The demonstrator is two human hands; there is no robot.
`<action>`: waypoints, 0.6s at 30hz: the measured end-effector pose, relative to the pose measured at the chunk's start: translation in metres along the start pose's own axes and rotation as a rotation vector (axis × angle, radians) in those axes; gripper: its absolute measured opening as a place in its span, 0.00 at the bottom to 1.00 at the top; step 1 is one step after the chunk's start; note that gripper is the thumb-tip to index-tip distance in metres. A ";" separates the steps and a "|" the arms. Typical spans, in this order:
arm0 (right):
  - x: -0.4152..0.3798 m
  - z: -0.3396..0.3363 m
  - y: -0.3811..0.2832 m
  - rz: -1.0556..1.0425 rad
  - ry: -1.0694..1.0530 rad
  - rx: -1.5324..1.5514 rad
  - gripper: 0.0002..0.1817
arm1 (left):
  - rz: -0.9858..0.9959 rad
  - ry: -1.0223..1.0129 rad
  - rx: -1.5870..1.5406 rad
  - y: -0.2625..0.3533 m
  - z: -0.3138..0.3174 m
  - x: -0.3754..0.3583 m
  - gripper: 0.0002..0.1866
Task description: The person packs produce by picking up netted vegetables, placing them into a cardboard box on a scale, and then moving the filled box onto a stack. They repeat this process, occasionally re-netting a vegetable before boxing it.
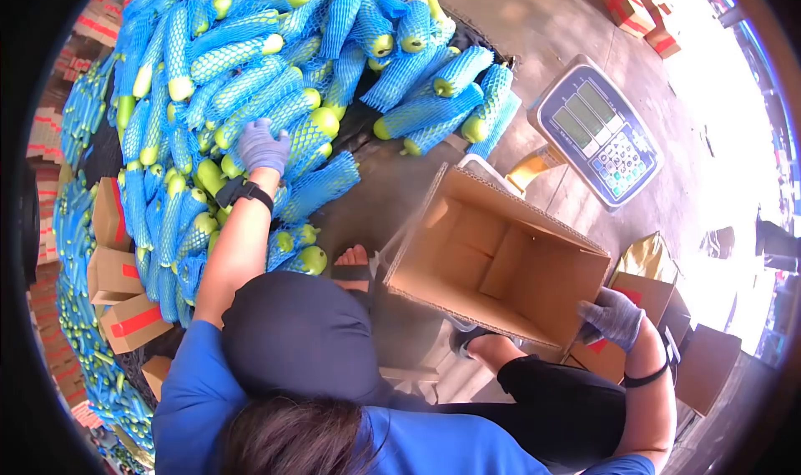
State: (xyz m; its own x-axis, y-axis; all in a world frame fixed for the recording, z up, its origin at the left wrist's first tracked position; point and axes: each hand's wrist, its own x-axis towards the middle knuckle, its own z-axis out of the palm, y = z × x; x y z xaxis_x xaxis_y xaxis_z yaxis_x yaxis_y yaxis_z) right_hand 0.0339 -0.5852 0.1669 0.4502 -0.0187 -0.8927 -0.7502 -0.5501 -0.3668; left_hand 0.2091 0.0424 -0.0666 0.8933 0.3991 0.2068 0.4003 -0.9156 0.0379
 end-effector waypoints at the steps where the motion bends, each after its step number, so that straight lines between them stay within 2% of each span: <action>1: 0.000 -0.001 0.001 -0.061 0.006 -0.042 0.27 | -0.240 -0.173 0.175 -0.005 -0.040 0.009 0.38; 2: -0.005 -0.002 -0.005 -0.089 0.020 -0.031 0.32 | -0.293 -0.180 0.199 -0.019 -0.038 0.010 0.42; 3: -0.003 -0.005 -0.001 -0.089 0.021 -0.027 0.32 | -0.347 -0.183 0.220 -0.035 -0.034 0.013 0.47; 4: 0.001 -0.011 0.005 -0.207 0.021 0.017 0.30 | -0.344 -0.177 0.218 -0.043 -0.026 0.016 0.47; 6: 0.003 -0.017 0.008 -0.410 0.014 0.015 0.27 | -0.275 -0.304 0.197 -0.047 -0.017 0.017 0.55; 9: 0.003 -0.018 0.003 -0.470 0.009 -0.061 0.26 | -0.203 -0.372 0.243 -0.048 -0.026 0.009 0.57; 14: 0.005 -0.018 0.004 -0.463 0.039 -0.123 0.27 | -0.113 -0.600 0.164 -0.078 -0.034 0.036 0.53; 17: 0.008 -0.024 0.013 -0.463 0.058 -0.101 0.28 | -0.066 -0.619 0.040 -0.097 -0.007 0.034 0.52; 18: 0.009 -0.028 0.017 -0.452 0.067 -0.052 0.29 | -0.077 -0.581 -0.133 -0.120 0.025 0.032 0.47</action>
State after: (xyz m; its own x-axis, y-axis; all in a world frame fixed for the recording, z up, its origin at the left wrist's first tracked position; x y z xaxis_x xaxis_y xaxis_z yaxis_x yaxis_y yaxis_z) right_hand 0.0387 -0.6182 0.1595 0.7583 0.1801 -0.6265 -0.4465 -0.5568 -0.7004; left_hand 0.1948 0.1662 -0.0893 0.8433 0.3917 -0.3679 0.4728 -0.8662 0.1617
